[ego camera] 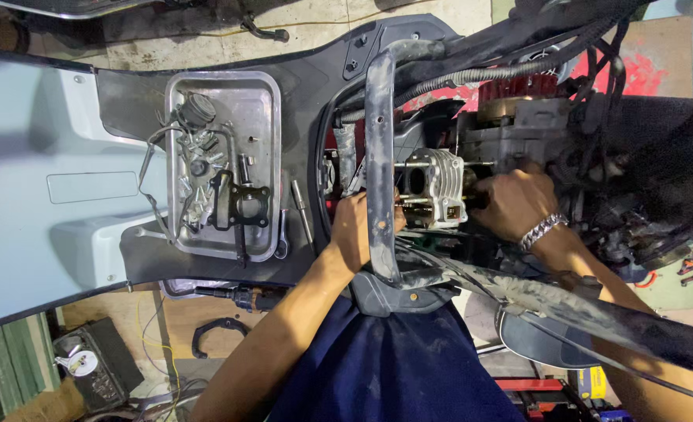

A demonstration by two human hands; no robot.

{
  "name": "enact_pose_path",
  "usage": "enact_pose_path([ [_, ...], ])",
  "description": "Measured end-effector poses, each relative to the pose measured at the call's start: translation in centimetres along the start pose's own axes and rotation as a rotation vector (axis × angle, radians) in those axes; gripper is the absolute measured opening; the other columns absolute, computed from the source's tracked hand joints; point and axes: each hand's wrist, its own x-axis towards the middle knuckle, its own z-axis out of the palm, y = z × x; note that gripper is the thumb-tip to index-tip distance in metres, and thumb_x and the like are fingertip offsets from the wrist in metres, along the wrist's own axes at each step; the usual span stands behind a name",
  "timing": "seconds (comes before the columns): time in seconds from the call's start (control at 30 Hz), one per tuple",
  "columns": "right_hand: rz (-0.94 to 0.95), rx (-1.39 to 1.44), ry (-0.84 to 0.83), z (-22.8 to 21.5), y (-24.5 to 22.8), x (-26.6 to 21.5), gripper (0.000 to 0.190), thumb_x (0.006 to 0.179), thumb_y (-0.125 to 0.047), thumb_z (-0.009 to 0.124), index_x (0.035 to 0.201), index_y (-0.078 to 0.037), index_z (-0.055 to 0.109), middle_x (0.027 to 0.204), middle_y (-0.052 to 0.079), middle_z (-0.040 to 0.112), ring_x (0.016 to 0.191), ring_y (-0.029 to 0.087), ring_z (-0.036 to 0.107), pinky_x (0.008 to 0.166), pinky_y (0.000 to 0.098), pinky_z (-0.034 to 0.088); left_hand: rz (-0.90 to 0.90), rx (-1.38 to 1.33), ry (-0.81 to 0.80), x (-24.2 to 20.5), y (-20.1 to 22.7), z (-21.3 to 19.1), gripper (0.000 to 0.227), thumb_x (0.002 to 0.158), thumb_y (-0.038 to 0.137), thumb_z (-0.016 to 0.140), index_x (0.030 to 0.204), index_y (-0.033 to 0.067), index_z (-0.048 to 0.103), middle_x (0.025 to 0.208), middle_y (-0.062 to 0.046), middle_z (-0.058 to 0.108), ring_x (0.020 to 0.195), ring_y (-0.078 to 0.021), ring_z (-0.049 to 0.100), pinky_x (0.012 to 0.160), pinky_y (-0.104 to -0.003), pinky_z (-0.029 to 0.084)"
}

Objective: The person works on a motorcycle engine by hand and using a tool, first manipulating the engine cylinder and components, then picking up and wiping a component with a green cloth.

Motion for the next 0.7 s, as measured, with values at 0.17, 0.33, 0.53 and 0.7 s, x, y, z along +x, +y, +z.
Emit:
enact_pose_path([
  [0.17,0.044,0.015,0.017,0.5,-0.2,-0.5,0.045,0.070,-0.051,0.080,0.107,-0.026,0.080,0.084,0.014,0.075,0.079,0.033,0.072,0.084,0.0471,0.055,0.097,0.202,-0.035,0.4,-0.7,-0.2,0.015,0.082,0.013,0.076,0.089,0.0022,0.068,0.078,-0.009,0.070,0.068,-0.0235,0.068,0.063,-0.035,0.055],
  [0.33,-0.001,0.019,0.124,0.6,-0.4,-1.1,0.035,0.076,-0.048,0.077,0.102,-0.025,0.081,0.086,0.010,0.077,0.078,0.031,0.073,0.093,0.0472,0.047,0.442,0.389,0.059,0.1,-2.3,0.1,0.014,0.082,0.012,0.072,0.092,0.0038,0.067,0.095,-0.010,0.073,0.081,-0.0254,0.070,0.070,-0.035,0.055],
  [0.53,0.033,0.062,0.057,-0.3,-0.2,-1.1,0.037,0.073,-0.046,0.077,0.105,-0.027,0.081,0.083,0.010,0.077,0.083,0.031,0.072,0.095,0.0468,0.046,-0.071,0.026,-0.172,0.4,0.0,-0.9,0.012,0.089,0.012,0.066,0.092,0.0008,0.066,0.082,-0.009,0.068,0.072,-0.0232,0.068,0.069,-0.036,0.056],
  [0.7,0.072,0.092,0.030,-0.5,-1.0,-0.8,0.033,0.074,-0.047,0.076,0.102,-0.031,0.082,0.082,0.013,0.076,0.079,0.031,0.073,0.103,0.0481,0.043,-0.124,0.256,-0.153,1.5,2.7,-1.7,0.023,0.080,0.029,0.075,0.094,0.0101,0.074,0.082,-0.008,0.072,0.077,-0.0273,0.072,0.069,-0.041,0.055],
])
